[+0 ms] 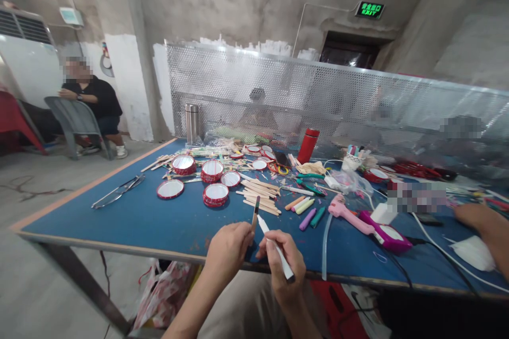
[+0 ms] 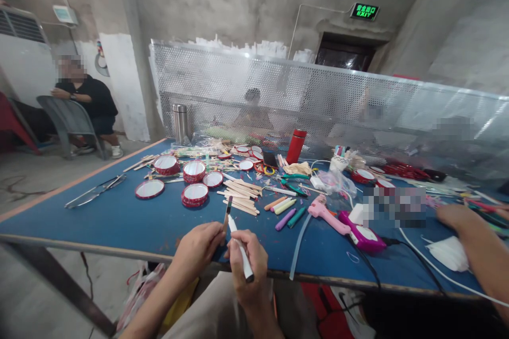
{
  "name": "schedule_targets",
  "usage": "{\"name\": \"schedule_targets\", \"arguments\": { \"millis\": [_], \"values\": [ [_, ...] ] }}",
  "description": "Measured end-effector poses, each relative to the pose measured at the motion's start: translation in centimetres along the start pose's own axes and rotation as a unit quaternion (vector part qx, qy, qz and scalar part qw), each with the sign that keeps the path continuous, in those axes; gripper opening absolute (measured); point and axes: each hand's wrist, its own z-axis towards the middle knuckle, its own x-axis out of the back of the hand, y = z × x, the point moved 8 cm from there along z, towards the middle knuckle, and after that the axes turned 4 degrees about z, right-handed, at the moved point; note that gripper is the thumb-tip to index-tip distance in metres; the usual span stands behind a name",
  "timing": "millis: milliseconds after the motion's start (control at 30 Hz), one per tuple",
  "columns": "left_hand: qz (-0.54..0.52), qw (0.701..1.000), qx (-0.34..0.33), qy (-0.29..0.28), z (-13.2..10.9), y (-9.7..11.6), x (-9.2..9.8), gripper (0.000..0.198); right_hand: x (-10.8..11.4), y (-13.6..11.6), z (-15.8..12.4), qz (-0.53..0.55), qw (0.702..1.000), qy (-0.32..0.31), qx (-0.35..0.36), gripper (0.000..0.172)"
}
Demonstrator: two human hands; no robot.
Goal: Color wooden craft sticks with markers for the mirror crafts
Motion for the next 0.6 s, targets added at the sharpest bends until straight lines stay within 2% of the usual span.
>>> {"name": "schedule_targets", "arguments": {
  "millis": [367,600],
  "values": [
    [-0.001,1.000,-0.004,0.013,-0.17,-0.04,0.03,0.025,0.38,0.16,0.10,-0.015,0.999,0.037,0.004,0.012],
    [-0.007,1.000,-0.015,0.023,-0.17,0.04,0.02,0.026,-0.09,-0.51,0.36,-0.018,1.000,0.007,0.022,0.014]
  ]
}}
